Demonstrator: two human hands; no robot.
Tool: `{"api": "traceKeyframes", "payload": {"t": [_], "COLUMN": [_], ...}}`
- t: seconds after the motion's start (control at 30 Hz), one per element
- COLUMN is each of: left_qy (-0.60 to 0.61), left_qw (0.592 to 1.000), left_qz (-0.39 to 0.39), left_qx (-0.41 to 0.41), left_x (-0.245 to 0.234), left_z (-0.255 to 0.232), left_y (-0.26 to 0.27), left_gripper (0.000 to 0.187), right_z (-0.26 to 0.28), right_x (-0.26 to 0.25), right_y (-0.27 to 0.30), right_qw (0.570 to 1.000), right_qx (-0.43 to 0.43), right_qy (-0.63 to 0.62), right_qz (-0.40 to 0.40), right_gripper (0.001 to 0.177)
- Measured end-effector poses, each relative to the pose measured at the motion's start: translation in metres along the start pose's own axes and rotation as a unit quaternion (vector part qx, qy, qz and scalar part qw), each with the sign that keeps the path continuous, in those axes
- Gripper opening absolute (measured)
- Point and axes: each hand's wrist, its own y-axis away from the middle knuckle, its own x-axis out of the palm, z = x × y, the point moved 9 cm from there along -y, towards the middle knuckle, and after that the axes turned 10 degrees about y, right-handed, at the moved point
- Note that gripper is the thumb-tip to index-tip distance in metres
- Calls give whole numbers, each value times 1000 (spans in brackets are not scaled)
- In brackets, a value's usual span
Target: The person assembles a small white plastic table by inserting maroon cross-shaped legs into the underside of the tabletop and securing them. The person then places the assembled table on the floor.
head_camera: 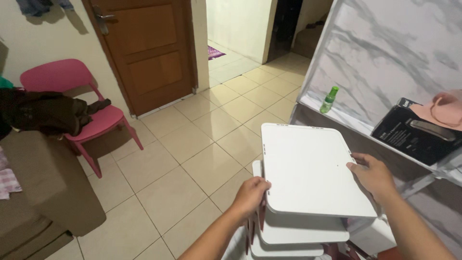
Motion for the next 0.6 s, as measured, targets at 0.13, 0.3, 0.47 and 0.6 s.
{"api": "traceKeyframes", "payload": {"t": [0.13,0.3,0.47,0.6], "left_qy": [27,39,48,1], "left_qw": [1000,998,997,998], "left_qz": [2,14,50,66], "left_qx": [0,-44,-33,-3], "left_x": [18,42,60,59], "left_z": [9,20,16,7], "left_y": [8,27,36,37], "left_gripper": [23,22,26,32], "right_z": [6,-5,5,38], "right_x": [-4,-6,-4,-11], "right_y": [-18,-31,-15,20], "right_qw": [983,968,962,958], "right_qx": [-54,-60,-115,-164], "right_qy": [172,243,243,226], "right_qz": [-28,-16,-39,-62], "right_gripper": [49,53,54,52]}}
